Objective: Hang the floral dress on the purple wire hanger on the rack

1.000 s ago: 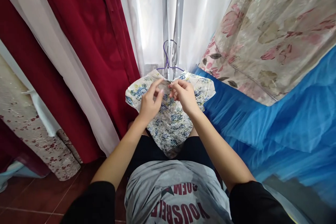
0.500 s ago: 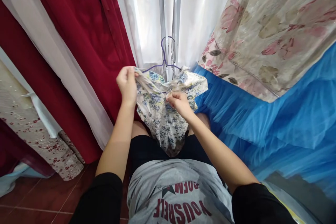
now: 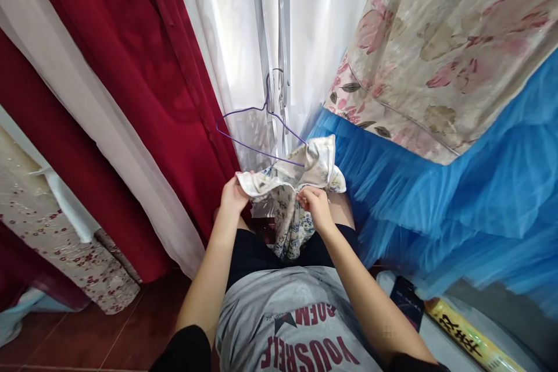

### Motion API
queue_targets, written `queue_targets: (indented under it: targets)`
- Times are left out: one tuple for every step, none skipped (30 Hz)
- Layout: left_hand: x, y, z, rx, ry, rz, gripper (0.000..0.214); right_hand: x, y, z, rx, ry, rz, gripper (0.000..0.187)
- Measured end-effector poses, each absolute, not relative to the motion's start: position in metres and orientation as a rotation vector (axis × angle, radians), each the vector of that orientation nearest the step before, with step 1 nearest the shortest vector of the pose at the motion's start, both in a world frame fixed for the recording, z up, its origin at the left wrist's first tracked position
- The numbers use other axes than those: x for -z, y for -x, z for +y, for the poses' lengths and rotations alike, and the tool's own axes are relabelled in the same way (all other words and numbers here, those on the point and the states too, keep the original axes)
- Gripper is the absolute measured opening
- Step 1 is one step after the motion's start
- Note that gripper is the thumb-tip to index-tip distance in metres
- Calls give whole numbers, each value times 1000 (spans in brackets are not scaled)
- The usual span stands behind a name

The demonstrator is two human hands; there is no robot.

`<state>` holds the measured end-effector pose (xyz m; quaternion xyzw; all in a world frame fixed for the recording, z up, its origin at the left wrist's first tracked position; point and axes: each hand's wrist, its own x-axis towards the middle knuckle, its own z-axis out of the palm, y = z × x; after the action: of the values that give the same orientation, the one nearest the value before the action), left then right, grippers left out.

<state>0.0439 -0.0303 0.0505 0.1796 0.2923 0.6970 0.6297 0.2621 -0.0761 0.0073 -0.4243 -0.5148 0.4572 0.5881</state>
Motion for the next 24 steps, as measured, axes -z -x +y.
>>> queue_targets:
  targets:
    - [-49, -57, -42, -1541, -476, 656, 13, 2, -271, -78, -1050, 1043, -1219, 23]
    - [-50, -69, -54, -1503, -563, 628, 12, 10, -279, -80, -1048, 1095, -1276, 23]
    - [-53, -80, -68, -1489, -674, 594, 14, 15, -286, -83, -1057, 1141, -1369, 21]
    - [-58, -91, -83, -1496, -807, 570, 16, 17, -291, -87, -1064, 1176, -1485, 16]
    - [-64, -100, -97, -1510, -950, 569, 19, 16, -294, -92, -1053, 1187, -1606, 9]
    - [-70, -109, -110, -1518, -1094, 592, 21, 12, -295, -98, -1023, 1168, -1715, 11]
    - [-76, -117, -122, -1515, -1236, 624, 23, 6, -294, -106, -984, 1123, -1807, 22]
    - [-81, -123, -132, -1495, -1366, 655, 25, -1, -293, -114, -962, 1060, -1865, 30]
    - [-84, -128, -139, -1471, -1480, 673, 25, -9, -291, -122, -984, 992, -1884, 34]
    - [-85, -133, -144, -1452, -1571, 677, 25, -17, -289, -130, -1057, 934, -1886, 33]
    - [-85, -135, -146, -1436, -1637, 670, 23, -24, -288, -137, -1165, 895, -1876, 29]
    - [-83, -137, -146, -1416, -1674, 659, 21, -31, -289, -143, -1279, 875, -1850, 24]
    - [-79, -137, -144, -1380, -1682, 645, 26, -37, -292, -148, -1378, 862, -1815, 22]
    - [-74, -136, -141, -1326, -1667, 623, 39, -43, -296, -151, -1455, 851, -1773, 22]
    - [-68, -135, -138, -1244, -1642, 589, 54, -49, -302, -153, -1503, 839, -1731, 24]
    - [-60, -133, -135, -1128, -1621, 544, 65, -56, -310, -154, -1529, 830, -1703, 25]
    - [-52, -130, -132, -994, -1611, 497, 68, -63, -319, -154, -1540, 829, -1696, 26]
    - [-43, -128, -131, -852, -1616, 460, 64, -71, -329, -154, -1544, 839, -1720, 27]
    - [-33, -125, -131, -709, -1644, 445, 58, -80, -340, -153, -1535, 864, -1767, 27]
    - [-24, -123, -131, -582, -1694, 469, 53, -89, -350, -151, -1503, 901, -1829, 28]
    - [-15, -121, -132, -482, -1759, 534, 50, -100, -361, -148, -1457, 943, -1901, 29]
    - [-9, -118, -132, -421, -1834, 622, 47, -111, -371, -144, -1399, 987, -1969, 30]
    - [-4, -116, -132, -405, -1912, 718, 44, -121, -380, -138, -1324, 1029, -2023, 31]
    - [-1, -113, -130, -433, -1990, 809, 42, -132, -388, -130, -1236, 1063, -2056, 30]
